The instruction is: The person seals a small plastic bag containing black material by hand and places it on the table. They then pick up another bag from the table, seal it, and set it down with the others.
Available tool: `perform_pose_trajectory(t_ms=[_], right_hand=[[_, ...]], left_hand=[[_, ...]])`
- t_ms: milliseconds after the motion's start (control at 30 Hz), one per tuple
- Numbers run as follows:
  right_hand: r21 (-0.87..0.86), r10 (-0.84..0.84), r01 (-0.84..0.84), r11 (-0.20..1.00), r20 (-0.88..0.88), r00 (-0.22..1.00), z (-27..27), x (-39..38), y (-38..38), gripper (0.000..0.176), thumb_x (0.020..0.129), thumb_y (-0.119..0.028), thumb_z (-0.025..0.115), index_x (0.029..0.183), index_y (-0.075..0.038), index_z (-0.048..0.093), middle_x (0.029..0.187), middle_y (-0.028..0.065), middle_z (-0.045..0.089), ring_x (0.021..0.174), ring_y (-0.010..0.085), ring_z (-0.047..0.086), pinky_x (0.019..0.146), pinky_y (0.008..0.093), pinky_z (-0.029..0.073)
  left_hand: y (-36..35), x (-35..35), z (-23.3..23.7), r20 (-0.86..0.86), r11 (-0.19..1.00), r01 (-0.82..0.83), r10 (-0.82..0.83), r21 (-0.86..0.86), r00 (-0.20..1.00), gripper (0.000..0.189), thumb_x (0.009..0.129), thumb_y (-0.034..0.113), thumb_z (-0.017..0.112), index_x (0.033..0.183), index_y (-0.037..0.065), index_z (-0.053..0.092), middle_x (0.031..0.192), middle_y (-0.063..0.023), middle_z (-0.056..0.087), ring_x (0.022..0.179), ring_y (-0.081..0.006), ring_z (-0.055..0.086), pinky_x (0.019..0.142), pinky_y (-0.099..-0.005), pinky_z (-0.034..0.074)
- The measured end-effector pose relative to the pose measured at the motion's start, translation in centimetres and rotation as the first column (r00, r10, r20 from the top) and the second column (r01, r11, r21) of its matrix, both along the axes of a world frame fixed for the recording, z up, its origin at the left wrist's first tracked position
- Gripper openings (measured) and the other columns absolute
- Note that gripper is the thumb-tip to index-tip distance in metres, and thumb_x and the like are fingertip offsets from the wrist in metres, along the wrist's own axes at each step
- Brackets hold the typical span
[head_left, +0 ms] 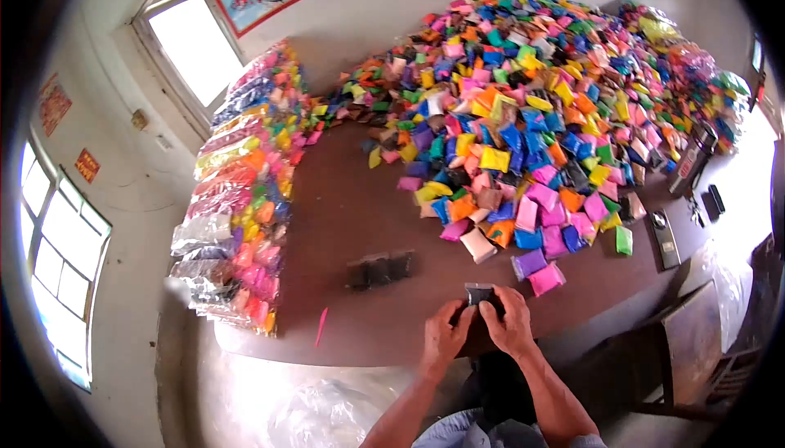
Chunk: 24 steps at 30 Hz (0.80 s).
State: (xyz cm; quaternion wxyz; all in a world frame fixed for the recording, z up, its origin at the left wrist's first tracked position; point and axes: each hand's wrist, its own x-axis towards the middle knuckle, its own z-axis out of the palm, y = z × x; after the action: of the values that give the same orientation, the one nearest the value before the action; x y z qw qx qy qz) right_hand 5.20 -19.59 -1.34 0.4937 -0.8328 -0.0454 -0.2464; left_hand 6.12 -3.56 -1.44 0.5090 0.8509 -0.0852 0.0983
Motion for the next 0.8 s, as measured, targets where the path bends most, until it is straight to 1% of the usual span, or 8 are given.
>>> perform_pose_trajectory(t_ms=[100, 200, 233, 267, 467, 533, 767, 800], right_hand=[[0.094, -0.002, 0.002, 0.996, 0.0, 1.0, -0.4, -0.1, 0.1, 0.029, 0.093, -0.016, 0.072, 0.116, 0.0, 0.067, 0.104, 0.0198, 0.071, 0.098, 0.0429, 0.066, 0.092, 0.0497, 0.051], [0.034, 0.037, -0.038, 0.999, 0.039, 0.999, -0.5, -0.2, -0.2, 0.029, 0.091, -0.013, 0.072, 0.116, 0.0, 0.067, 0.103, 0.0205, 0.071, 0.099, 0.0426, 0.066, 0.091, 0.0492, 0.051], [0.039, 0.041, -0.042, 0.998, 0.05, 0.998, -0.3, -0.2, -0.2, 0.029, 0.09, -0.014, 0.071, 0.115, 0.0, 0.068, 0.104, 0.0208, 0.071, 0.099, 0.0426, 0.066, 0.092, 0.0494, 0.05], [0.044, 0.037, -0.039, 0.998, 0.04, 0.999, -0.3, -0.1, -0.2, 0.029, 0.09, -0.014, 0.071, 0.115, 0.0, 0.068, 0.104, 0.0208, 0.071, 0.099, 0.0426, 0.066, 0.092, 0.0494, 0.05], [-0.008, 0.023, -0.023, 1.0, -0.004, 1.0, -0.9, -0.2, -0.3, 0.033, 0.092, -0.023, 0.071, 0.115, 0.0, 0.07, 0.108, 0.0206, 0.073, 0.106, 0.0409, 0.067, 0.104, 0.0506, 0.048], [0.065, 0.05, -0.049, 0.997, -0.019, 0.999, -0.9, -0.2, -0.4, 0.033, 0.092, -0.023, 0.072, 0.116, 0.0, 0.071, 0.11, 0.0204, 0.074, 0.109, 0.0396, 0.067, 0.107, 0.05, 0.047], [0.122, 0.06, -0.057, 0.991, -0.024, 0.998, -0.8, -0.3, -0.5, 0.029, 0.09, -0.021, 0.074, 0.111, 0.0, 0.073, 0.104, 0.0197, 0.074, 0.103, 0.0387, 0.068, 0.103, 0.0496, 0.048], [0.116, 0.085, -0.08, 0.99, -0.039, 0.996, -1.0, -0.2, -0.5, 0.028, 0.09, -0.019, 0.074, 0.11, 0.0, 0.072, 0.105, 0.0194, 0.073, 0.106, 0.0401, 0.067, 0.104, 0.0494, 0.048]], left_hand=[[-0.3, -0.5, 2.6, -0.135, 0.996, 0.027, -0.038, -0.079, 0.99, 0.028, 0.099, 0.023, 0.07, 0.116, 0.0, 0.071, 0.089, -0.0179, 0.072, 0.08, -0.0219, 0.069, 0.075, -0.0355, 0.055], [-0.3, -0.2, 1.9, -0.056, 0.996, 0.027, -0.031, -0.08, 0.998, 0.029, 0.1, 0.025, 0.069, 0.114, 0.0, 0.071, 0.089, -0.0185, 0.072, 0.079, -0.0224, 0.069, 0.075, -0.0355, 0.055], [0.1, -0.1, 1.3, -0.09, 0.998, 0.027, -0.032, -0.058, 0.995, 0.029, 0.1, 0.026, 0.073, 0.114, 0.001, 0.073, 0.093, -0.0223, 0.073, 0.085, -0.0318, 0.074, 0.075, -0.0388, 0.056], [0.2, -0.2, 1.2, -0.1, 0.998, 0.03, -0.035, -0.053, 0.994, 0.029, 0.1, 0.026, 0.073, 0.114, 0.001, 0.073, 0.093, -0.0223, 0.073, 0.085, -0.0318, 0.074, 0.075, -0.0388, 0.056], [0.2, 0.1, 0.9, -0.085, 1.0, 0.017, -0.018, -0.019, 0.996, 0.023, 0.099, 0.019, 0.074, 0.109, -0.002, 0.074, 0.092, -0.0218, 0.074, 0.082, -0.0275, 0.074, 0.074, -0.0369, 0.055], [0.3, 0.1, 0.5, -0.063, 0.999, 0.017, -0.02, -0.038, 0.998, 0.025, 0.099, 0.02, 0.074, 0.11, -0.003, 0.073, 0.092, -0.0208, 0.075, 0.082, -0.0267, 0.074, 0.074, -0.0365, 0.055], [0.2, 0.1, 1.5, -0.143, 0.979, 0.066, -0.095, -0.193, 0.985, 0.026, 0.098, 0.021, 0.075, 0.108, -0.003, 0.073, 0.09, -0.0176, 0.075, 0.083, -0.0192, 0.072, 0.074, -0.0346, 0.055], [0.2, 0.1, 0.9, -0.123, 0.982, 0.044, -0.067, -0.185, 0.99, 0.024, 0.099, 0.02, 0.074, 0.108, -0.003, 0.073, 0.088, -0.0098, 0.073, 0.083, -0.0133, 0.065, 0.073, -0.0307, 0.053]])
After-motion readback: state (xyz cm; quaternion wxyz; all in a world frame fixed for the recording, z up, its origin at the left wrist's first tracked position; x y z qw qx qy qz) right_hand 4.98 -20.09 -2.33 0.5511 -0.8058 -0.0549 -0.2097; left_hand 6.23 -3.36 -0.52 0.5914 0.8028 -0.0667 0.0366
